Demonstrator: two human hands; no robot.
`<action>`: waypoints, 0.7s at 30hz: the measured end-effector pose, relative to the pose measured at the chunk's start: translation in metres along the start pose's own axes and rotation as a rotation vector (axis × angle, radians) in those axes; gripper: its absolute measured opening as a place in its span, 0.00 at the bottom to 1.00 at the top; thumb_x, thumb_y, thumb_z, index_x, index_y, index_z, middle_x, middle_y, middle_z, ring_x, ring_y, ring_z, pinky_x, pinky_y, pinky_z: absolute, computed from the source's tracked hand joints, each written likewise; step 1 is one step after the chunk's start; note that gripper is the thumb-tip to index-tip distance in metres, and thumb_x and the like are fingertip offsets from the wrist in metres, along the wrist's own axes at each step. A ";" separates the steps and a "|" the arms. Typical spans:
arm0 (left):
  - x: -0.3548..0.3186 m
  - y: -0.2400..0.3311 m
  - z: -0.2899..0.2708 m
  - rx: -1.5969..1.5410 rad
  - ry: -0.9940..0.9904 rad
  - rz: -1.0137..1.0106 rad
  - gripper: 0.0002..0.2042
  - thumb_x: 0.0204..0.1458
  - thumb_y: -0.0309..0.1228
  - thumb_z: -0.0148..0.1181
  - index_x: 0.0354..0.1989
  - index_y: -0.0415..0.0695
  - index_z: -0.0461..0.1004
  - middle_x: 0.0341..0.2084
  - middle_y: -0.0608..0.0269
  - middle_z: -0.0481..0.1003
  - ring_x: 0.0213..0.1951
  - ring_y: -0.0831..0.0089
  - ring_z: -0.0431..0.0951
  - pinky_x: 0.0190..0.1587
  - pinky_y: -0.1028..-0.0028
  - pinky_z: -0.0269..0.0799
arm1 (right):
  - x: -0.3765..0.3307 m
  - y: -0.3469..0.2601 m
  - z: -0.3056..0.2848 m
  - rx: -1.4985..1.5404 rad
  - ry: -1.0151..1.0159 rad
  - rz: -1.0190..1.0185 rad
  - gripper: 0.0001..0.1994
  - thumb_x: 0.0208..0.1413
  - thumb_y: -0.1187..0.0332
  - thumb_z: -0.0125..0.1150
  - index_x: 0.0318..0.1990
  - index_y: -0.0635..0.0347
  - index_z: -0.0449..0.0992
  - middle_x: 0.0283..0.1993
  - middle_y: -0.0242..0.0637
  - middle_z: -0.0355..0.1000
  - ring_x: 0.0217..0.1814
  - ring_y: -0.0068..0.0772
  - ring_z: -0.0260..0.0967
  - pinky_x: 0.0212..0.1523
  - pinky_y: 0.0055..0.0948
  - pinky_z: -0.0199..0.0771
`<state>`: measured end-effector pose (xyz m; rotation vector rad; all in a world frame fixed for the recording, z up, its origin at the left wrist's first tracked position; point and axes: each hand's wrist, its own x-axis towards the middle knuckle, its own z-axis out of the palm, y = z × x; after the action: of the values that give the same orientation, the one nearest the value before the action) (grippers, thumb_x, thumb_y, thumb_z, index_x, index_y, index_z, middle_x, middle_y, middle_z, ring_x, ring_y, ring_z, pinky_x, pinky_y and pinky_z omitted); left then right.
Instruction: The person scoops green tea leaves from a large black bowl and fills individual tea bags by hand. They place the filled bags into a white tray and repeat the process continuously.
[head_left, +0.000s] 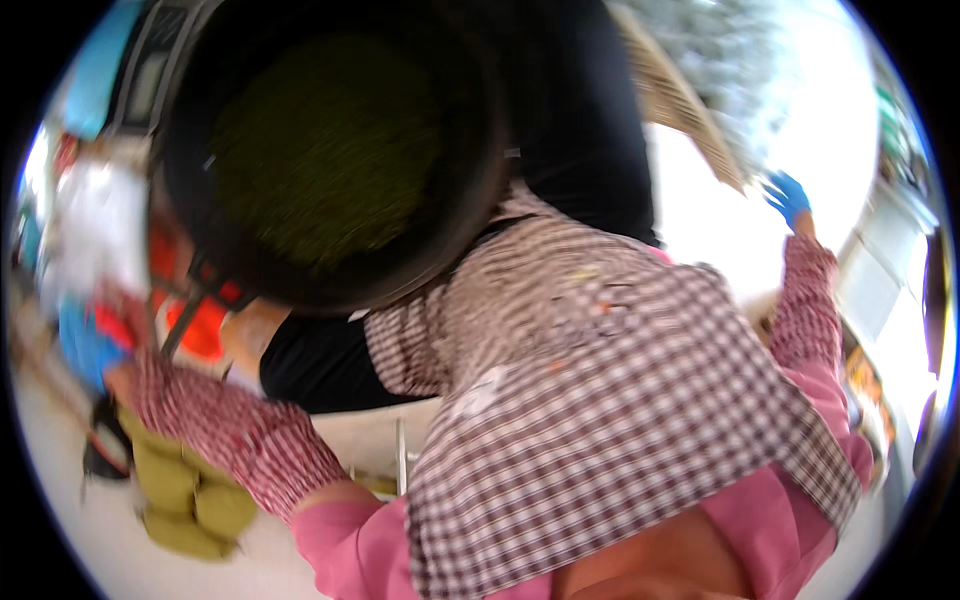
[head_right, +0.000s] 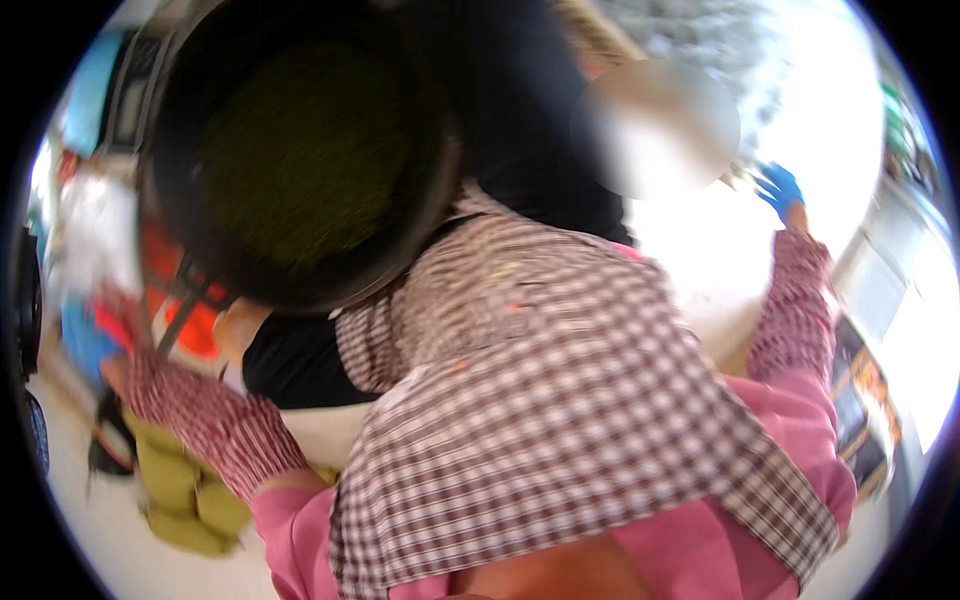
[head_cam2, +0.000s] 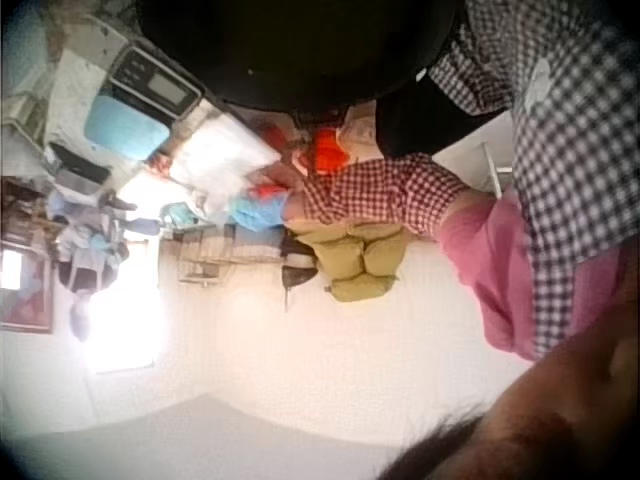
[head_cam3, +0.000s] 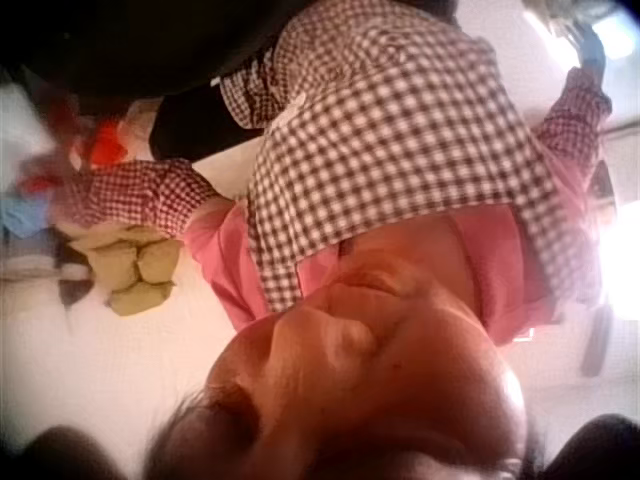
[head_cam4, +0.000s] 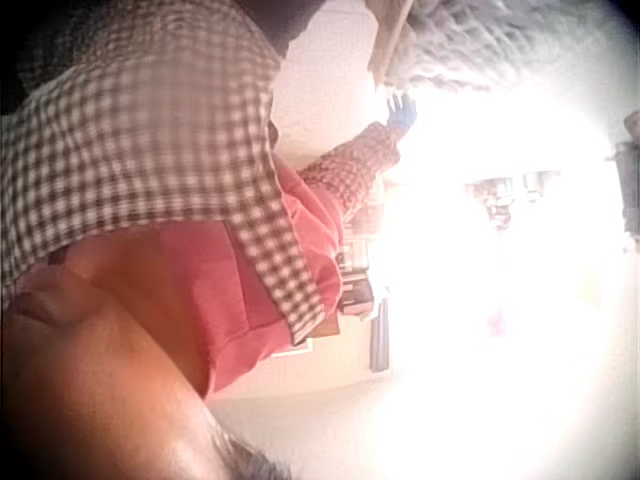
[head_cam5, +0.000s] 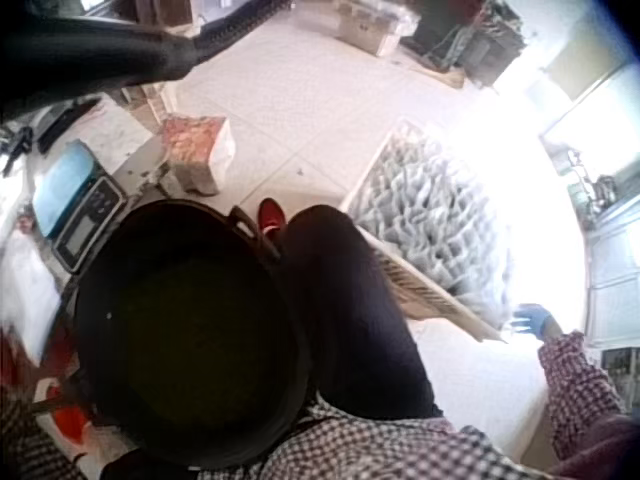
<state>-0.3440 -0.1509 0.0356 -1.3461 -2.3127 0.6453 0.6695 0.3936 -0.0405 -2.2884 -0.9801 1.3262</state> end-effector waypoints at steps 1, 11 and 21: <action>-0.014 0.036 -0.030 -0.048 0.102 -0.093 0.26 0.50 0.53 0.53 0.46 0.42 0.74 0.44 0.51 0.74 0.45 0.57 0.74 0.44 0.65 0.73 | -0.004 0.000 0.021 -0.130 0.105 -0.015 0.22 0.59 0.59 0.46 0.58 0.58 0.62 0.56 0.42 0.66 0.54 0.43 0.68 0.50 0.37 0.73; -0.068 0.208 -0.147 -1.078 0.060 -0.480 0.14 0.56 0.29 0.49 0.48 0.37 0.73 0.41 0.55 0.74 0.40 0.69 0.73 0.44 0.73 0.69 | 0.003 -0.002 0.042 0.356 0.001 0.141 0.39 0.56 0.36 0.32 0.67 0.56 0.47 0.68 0.49 0.49 0.67 0.53 0.48 0.67 0.48 0.41; -0.064 0.238 -0.136 -1.462 -0.096 -0.597 0.13 0.57 0.27 0.50 0.47 0.36 0.72 0.40 0.60 0.74 0.40 0.71 0.73 0.45 0.72 0.68 | 0.023 0.007 0.054 0.178 -0.082 0.197 0.46 0.49 0.27 0.23 0.64 0.54 0.54 0.67 0.47 0.51 0.67 0.49 0.49 0.63 0.56 0.43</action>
<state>-0.0738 -0.0777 0.0064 -0.8142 -3.0294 -1.4345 0.6336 0.4010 -0.0873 -2.2558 -0.6441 1.5296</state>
